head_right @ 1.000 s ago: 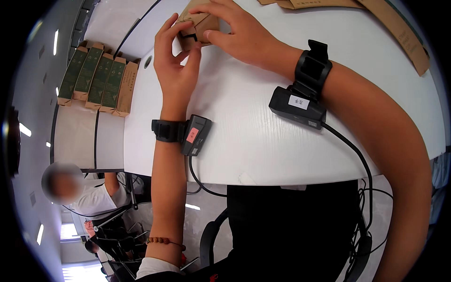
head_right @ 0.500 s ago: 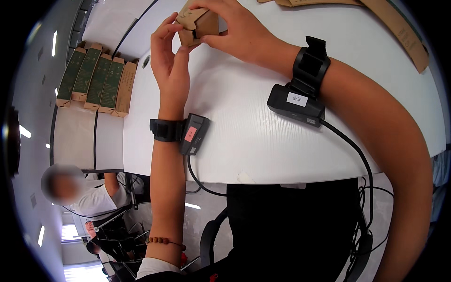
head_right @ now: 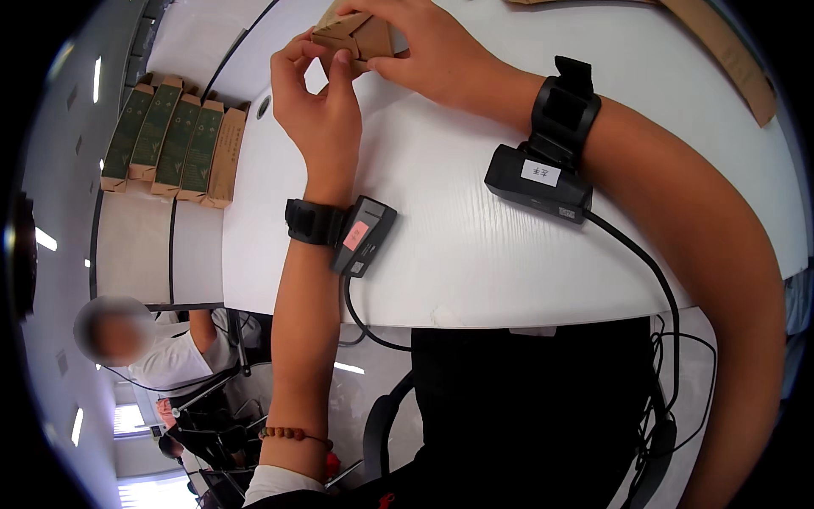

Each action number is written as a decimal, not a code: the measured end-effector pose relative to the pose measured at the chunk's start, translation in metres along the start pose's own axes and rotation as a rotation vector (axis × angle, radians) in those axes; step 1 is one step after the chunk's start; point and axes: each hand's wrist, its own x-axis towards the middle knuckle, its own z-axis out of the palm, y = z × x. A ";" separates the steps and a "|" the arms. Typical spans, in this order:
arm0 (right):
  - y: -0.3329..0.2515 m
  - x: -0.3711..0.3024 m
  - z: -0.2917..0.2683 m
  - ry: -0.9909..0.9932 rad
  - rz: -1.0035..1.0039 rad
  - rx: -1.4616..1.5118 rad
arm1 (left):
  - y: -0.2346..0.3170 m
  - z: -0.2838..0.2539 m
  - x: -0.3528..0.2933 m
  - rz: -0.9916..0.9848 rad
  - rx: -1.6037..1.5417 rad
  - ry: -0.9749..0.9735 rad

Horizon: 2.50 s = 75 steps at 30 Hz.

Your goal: Folding and stacking cardboard product boxes at a desk.

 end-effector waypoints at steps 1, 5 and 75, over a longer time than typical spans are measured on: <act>0.002 0.000 -0.001 -0.008 -0.014 -0.010 | -0.002 0.001 0.000 -0.002 -0.003 -0.002; 0.011 -0.002 0.000 0.044 -0.200 -0.311 | -0.009 -0.002 0.000 0.036 0.160 0.029; 0.047 -0.001 0.010 0.199 0.087 -0.148 | -0.031 -0.108 0.015 -0.782 0.325 -0.122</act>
